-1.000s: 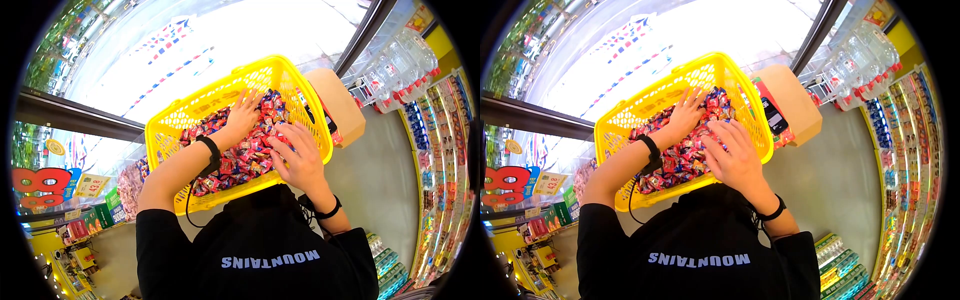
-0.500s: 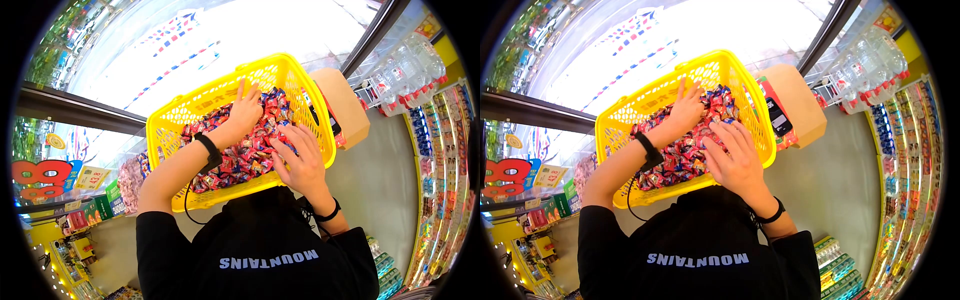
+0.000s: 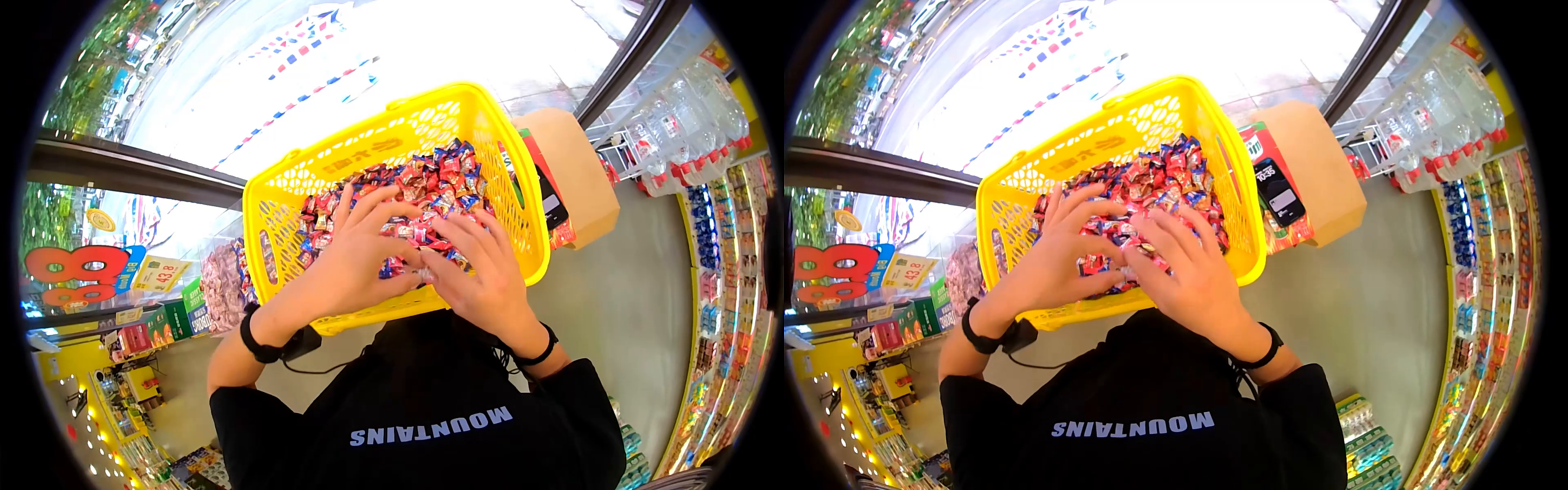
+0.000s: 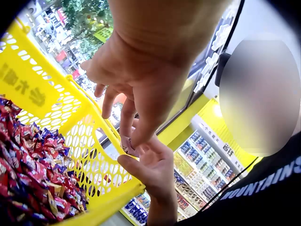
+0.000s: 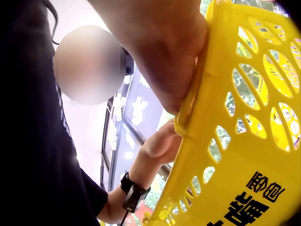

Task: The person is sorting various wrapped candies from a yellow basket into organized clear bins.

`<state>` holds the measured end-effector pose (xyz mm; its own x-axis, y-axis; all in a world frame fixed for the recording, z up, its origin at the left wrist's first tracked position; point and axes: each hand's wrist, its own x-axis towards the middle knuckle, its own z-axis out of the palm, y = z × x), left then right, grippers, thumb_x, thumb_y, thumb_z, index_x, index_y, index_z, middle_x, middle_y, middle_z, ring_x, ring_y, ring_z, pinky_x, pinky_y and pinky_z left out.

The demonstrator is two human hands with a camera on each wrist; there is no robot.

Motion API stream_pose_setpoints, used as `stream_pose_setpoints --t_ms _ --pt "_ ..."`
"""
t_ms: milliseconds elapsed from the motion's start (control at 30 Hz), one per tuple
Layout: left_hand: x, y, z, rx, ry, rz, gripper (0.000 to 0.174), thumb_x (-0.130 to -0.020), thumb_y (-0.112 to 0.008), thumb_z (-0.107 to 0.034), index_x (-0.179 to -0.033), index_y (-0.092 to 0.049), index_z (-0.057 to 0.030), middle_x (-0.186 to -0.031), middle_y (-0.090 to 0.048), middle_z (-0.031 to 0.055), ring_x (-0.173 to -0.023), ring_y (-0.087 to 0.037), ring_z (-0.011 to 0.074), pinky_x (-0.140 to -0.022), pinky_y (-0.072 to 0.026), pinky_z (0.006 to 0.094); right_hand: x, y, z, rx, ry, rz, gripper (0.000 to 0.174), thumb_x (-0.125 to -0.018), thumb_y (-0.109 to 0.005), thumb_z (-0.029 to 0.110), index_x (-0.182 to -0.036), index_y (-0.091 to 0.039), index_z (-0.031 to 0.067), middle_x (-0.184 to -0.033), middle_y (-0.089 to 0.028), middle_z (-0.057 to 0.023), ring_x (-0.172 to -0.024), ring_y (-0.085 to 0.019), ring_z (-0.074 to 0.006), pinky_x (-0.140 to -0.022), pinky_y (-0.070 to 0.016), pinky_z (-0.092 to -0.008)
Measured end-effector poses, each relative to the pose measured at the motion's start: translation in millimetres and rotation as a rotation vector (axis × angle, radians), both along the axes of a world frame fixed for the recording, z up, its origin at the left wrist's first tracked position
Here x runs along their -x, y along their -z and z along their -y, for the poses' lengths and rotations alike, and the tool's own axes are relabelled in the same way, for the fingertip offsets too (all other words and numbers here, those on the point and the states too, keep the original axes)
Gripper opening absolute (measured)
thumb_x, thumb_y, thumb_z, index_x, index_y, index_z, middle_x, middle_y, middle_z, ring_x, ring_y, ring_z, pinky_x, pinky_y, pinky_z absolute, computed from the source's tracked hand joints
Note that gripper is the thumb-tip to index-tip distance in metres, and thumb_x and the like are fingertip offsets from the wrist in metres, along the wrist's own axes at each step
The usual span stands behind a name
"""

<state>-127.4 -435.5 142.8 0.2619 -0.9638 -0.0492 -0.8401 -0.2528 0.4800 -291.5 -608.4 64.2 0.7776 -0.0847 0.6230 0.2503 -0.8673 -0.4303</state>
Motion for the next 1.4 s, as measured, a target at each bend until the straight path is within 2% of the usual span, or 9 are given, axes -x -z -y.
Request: stream_pose_setpoints --t_ms 100,300,433,733,767,933,1100,1200,1400 --pt "7.7 5.0 -15.6 -0.016 -0.082 -0.112 0.016 -0.089 -0.088 -0.032 -0.096 -0.083 -0.0182 -0.149 -0.061 0.0078 -0.158 -0.038 0.0374 -0.13 -0.0084 0.0721 4.4 0.6 2.3 0.02 -0.066 0.028 0.03 -0.083 -0.082 0.012 -0.113 -0.08 0.0097 -0.143 -0.067 -0.0117 -0.133 -0.065 -0.0346 -0.115 -0.0479 -0.0596" --pt "31.0 9.5 -53.4 0.063 -0.181 -0.02 0.021 -0.093 -0.086 -0.037 -0.1 -0.084 -0.0178 -0.151 -0.061 0.0083 -0.157 -0.038 0.0395 -0.13 -0.0076 0.0727 0.9 -2.8 -14.4 -0.003 -0.204 0.04 0.017 -0.086 -0.079 0.012 -0.1 -0.08 0.0044 -0.144 -0.068 -0.0112 -0.134 -0.064 -0.0327 -0.115 -0.0476 -0.0599" --pt "41.1 12.1 -87.6 0.101 -0.235 0.092 0.027 -0.09 -0.087 -0.042 -0.099 -0.083 -0.0168 -0.152 -0.06 0.0075 -0.157 -0.038 0.04 -0.129 -0.0078 0.0734 -8.2 -5.7 -49.1 -0.009 -0.297 0.005 0.017 -0.085 -0.08 0.01 -0.098 -0.079 0.0009 -0.143 -0.068 -0.0104 -0.135 -0.064 -0.0327 -0.115 -0.0479 -0.0593" --pt "31.8 43.6 -226.1 0.252 -0.32 -0.035 0.025 -0.087 -0.089 -0.036 -0.099 -0.079 -0.0168 -0.149 -0.061 0.0052 -0.158 -0.039 0.0365 -0.131 -0.0073 0.0709 -42.4 -6.9 -164.0 0.1 -0.474 0.034 0.017 -0.083 -0.083 0.007 -0.098 -0.078 0.0001 -0.143 -0.069 -0.0088 -0.137 -0.064 -0.032 -0.114 -0.0502 -0.0588" --pt "27.7 45.6 -245.0 0.284 -0.324 -0.06 0.023 -0.084 -0.089 -0.03 -0.101 -0.08 -0.0171 -0.152 -0.062 0.0059 -0.159 -0.038 0.0376 -0.133 -0.0035 0.0675 -48.1 -5.7 -181.2 0.11 -0.482 0.042 0.017 -0.083 -0.083 0.007 -0.098 -0.078 0.0005 -0.143 -0.069 -0.0085 -0.137 -0.064 -0.032 -0.114 -0.0504 -0.0589" --pt "8.8 62.4 -347.2 0.384 -0.354 -0.085 0.023 -0.085 -0.089 -0.032 -0.095 -0.075 -0.0158 -0.15 -0.061 0.0053 -0.157 -0.039 0.0384 -0.131 -0.0061 0.0723 -75.6 -4.5 -267.5 0.187 -0.486 0.065 0.018 -0.084 -0.081 0.01 -0.102 -0.081 0.0062 -0.143 -0.07 -0.0078 -0.139 -0.062 -0.032 -0.114 -0.051 -0.0582" --pt "-9.8 75.1 -424.0 0.434 -0.43 -0.041 0.024 -0.082 -0.089 -0.03 -0.094 -0.074 -0.0159 -0.149 -0.062 0.0054 -0.156 -0.04 0.0392 -0.131 -0.0079 0.0723 -101.4 -5.5 -344.7 0.222 -0.421 -0.036 0.029 -0.083 -0.079 0.016 -0.112 -0.084 0.0138 -0.146 -0.069 -0.0086 -0.141 -0.06 -0.0318 -0.118 -0.0478 -0.0578" --pt "-23.5 83.1 -462.7 0.489 -0.514 0.056 0.023 -0.079 -0.09 -0.028 -0.095 -0.076 -0.0181 -0.148 -0.063 0.005 -0.155 -0.042 0.0389 -0.13 -0.0112 0.0702 -108.7 -8.1 -365.7 0.262 -0.261 -0.052 0.029 -0.085 -0.085 0.013 -0.114 -0.084 0.0167 -0.148 -0.068 -0.0105 -0.142 -0.061 -0.034 -0.122 -0.0437 -0.0583" --pt "-55.3 121.1 -550.0 0.475 -0.86 0.266 0.022 -0.079 -0.091 -0.023 -0.095 -0.078 -0.0169 -0.148 -0.062 0.0047 -0.153 -0.044 0.038 -0.129 -0.0149 0.0695 -110.4 -5.0 -329.9 0.362 0.11 -0.048 0.031 -0.088 -0.084 0.006 -0.119 -0.082 0.0115 -0.149 -0.065 -0.0159 -0.141 -0.06 -0.0374 -0.121 -0.0441 -0.0566"
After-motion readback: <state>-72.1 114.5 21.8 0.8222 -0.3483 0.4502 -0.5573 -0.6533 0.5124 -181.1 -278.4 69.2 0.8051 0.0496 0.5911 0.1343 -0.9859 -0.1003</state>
